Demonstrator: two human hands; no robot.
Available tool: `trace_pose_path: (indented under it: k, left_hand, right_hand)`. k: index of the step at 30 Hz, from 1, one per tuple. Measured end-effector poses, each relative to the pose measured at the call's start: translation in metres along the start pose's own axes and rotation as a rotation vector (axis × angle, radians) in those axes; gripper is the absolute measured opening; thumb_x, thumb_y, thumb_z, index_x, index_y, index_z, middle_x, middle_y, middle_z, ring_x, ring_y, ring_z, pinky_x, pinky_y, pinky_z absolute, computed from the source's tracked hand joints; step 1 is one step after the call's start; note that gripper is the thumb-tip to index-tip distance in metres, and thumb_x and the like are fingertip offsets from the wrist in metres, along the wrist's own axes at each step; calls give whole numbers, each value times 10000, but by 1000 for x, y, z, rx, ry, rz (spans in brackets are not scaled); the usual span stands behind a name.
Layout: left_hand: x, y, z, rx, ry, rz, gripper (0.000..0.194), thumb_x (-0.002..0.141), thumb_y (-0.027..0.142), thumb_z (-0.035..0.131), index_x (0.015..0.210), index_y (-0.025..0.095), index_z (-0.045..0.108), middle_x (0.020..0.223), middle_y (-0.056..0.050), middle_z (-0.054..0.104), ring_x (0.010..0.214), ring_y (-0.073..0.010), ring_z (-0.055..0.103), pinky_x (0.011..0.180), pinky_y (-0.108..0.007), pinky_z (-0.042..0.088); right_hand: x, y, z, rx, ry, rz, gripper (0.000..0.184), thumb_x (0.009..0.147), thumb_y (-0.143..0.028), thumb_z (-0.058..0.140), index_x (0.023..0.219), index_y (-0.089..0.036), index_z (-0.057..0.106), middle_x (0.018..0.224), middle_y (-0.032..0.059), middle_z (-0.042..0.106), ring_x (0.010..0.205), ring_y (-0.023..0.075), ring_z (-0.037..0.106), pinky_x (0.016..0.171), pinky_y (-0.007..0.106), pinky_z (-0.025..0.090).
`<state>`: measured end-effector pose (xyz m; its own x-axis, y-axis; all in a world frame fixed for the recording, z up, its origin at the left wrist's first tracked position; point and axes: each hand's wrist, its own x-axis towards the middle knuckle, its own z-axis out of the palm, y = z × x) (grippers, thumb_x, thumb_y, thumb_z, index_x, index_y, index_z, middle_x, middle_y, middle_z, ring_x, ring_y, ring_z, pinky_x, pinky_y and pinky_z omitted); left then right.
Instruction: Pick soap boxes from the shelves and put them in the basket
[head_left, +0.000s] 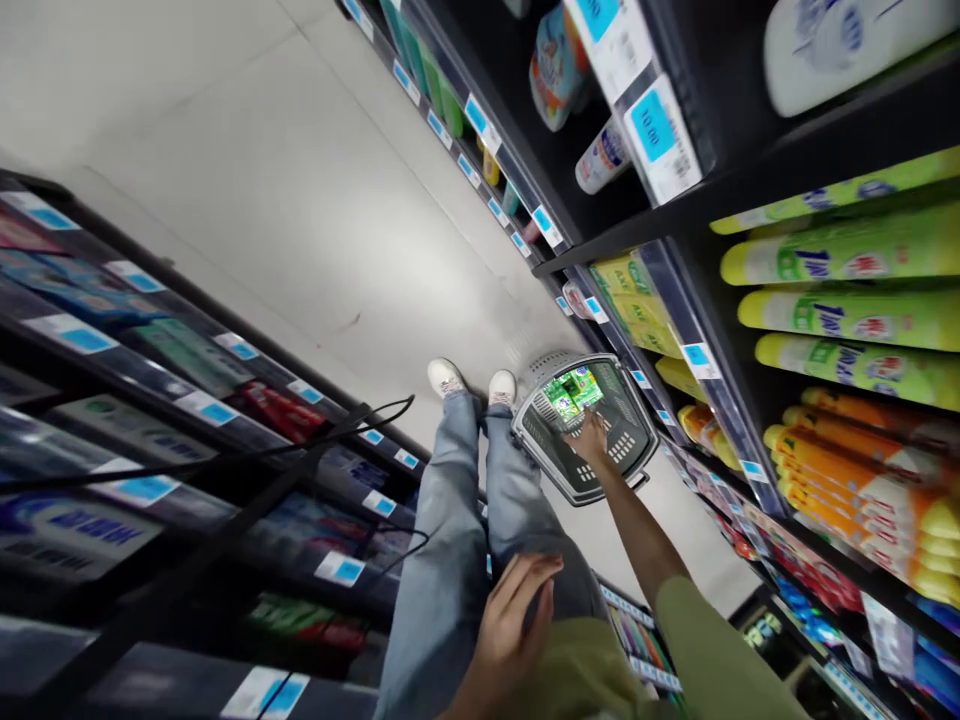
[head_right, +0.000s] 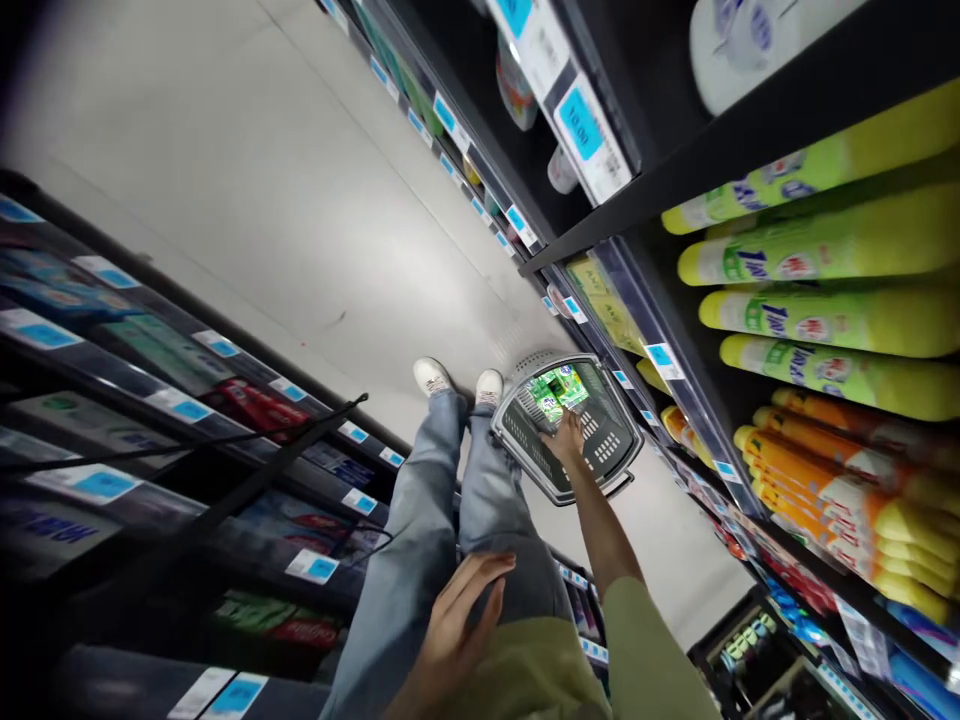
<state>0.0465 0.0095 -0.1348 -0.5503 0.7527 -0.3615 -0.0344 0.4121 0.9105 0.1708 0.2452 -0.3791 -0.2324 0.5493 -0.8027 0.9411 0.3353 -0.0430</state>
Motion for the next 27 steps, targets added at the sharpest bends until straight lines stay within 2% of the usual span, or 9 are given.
trace_pose_path:
  k: [4,7,9,13,16,19,22,24,27]
  left_hand:
    - [6,-28,6,-28,69,23,462,974,75,633,1323,357,744,1083,28,848,924,-244,859,769,-378,770]
    - [15,-52,12,-55,81,-17,453,980,116,643,1329,380,759,1049,27,852,884,-257,857,705,-399,771]
    - [23,-68,16,-79,78,-53,484,967,112,632,1337,398,757,1010,14,852,822,-265,849,635,-398,766]
    - [35,-91,25,-81,47,-57,492,927,56,600,1301,333,759,994,-19,863,792,-250,850,665,-329,749]
    - [37,-101,28,-92,74,-102,438,936,74,606,1253,327,770,974,-19,863,786,-239,848,674,-297,734]
    - [34,-102,26,-100,65,-154,419,959,107,612,1249,354,785,986,-10,859,806,-244,848,682,-310,732]
    - [25,-95,21,-100,14,-182,465,949,110,606,1287,388,766,1037,-13,859,854,-267,848,728,-360,743]
    - [17,-87,19,-97,-1,-223,438,973,143,597,1273,413,767,1048,-14,857,890,-284,846,762,-393,747]
    - [1,-71,18,-70,-14,-266,339,1014,213,587,1219,391,790,1083,-26,855,978,-298,841,869,-426,741]
  right_hand:
    - [65,7,44,-45,-6,56,964,845,-501,829,1604,-76,412,1632,270,518,1539,392,413,1304,509,263]
    - [110,11,81,-110,-24,70,1032,826,-486,844,1626,-16,391,1664,311,478,1603,404,366,1345,510,190]
    - [134,14,105,-154,-39,68,1022,851,-501,824,1635,-10,391,1674,305,475,1629,384,338,1359,490,151]
    - [169,20,144,-222,-43,79,945,898,-535,773,1608,-5,443,1651,311,502,1621,399,341,1359,522,120]
    - [184,24,158,-237,-26,77,901,870,-509,792,1571,-25,499,1584,325,562,1566,452,389,1353,595,107]
    - [184,28,159,-217,-13,54,812,876,-426,777,1553,-56,521,1549,306,596,1540,447,402,1349,613,113]
    - [164,31,150,-152,-28,32,785,845,-321,803,1533,-53,535,1573,286,574,1543,393,405,1354,518,173]
    - [140,31,138,-82,-49,34,782,819,-264,821,1524,-68,544,1584,265,568,1501,360,466,1309,450,286]
    - [88,23,111,53,-59,78,791,799,-237,818,1528,-113,535,1596,226,560,1351,314,610,1143,391,472]
